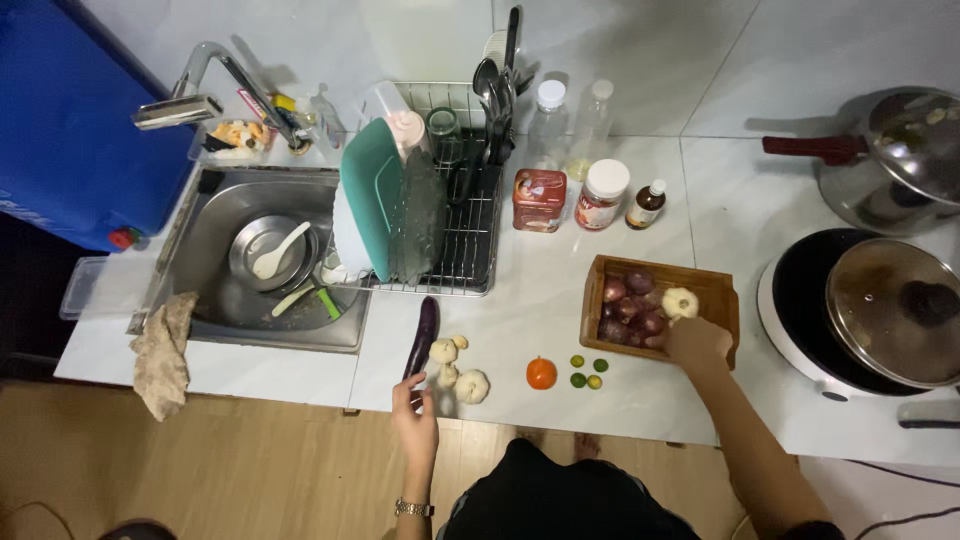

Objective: The person sorts produce on the kitchen counter, placing red onions, garlic bulbs, a tomato, limes and an eggplant one by one into a wooden tray. They then open an upper cabinet, take down small lidded containers, open and close the lids, and return the containers to the shelf.

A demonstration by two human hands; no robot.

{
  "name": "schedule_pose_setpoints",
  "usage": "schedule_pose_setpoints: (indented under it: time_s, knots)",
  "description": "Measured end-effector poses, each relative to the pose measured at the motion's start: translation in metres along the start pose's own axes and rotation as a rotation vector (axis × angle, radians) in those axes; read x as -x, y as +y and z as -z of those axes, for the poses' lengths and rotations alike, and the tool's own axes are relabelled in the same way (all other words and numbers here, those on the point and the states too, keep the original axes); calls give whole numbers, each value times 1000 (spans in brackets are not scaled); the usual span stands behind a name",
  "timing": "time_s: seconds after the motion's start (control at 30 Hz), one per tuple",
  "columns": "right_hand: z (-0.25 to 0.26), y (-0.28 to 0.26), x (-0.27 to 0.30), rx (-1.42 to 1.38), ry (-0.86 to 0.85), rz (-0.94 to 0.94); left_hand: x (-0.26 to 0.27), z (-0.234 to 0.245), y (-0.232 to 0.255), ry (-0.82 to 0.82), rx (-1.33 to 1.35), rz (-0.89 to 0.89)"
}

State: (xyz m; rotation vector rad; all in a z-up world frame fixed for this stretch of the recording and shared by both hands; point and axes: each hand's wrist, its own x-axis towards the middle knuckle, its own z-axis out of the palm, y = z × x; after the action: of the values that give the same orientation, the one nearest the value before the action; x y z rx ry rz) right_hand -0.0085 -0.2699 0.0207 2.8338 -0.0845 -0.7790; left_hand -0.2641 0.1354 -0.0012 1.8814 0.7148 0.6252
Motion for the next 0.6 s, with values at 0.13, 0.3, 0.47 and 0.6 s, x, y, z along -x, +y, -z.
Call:
schedule_pose_setpoints:
  time_s: [0.13, 0.3, 0.47, 0.6]
  knots:
    - [-23, 4, -31, 13, 97, 7, 2, -1, -4, -5, 1, 68]
    - [-5, 12, -14, -68, 94, 43, -3, -5, 3, -48, 10, 26]
    - [70, 13, 35, -348, 153, 225, -6, -10, 14, -66, 32, -17]
    - [98, -33, 40, -774, 384, 320, -7, -11, 19, -82, 24, -53]
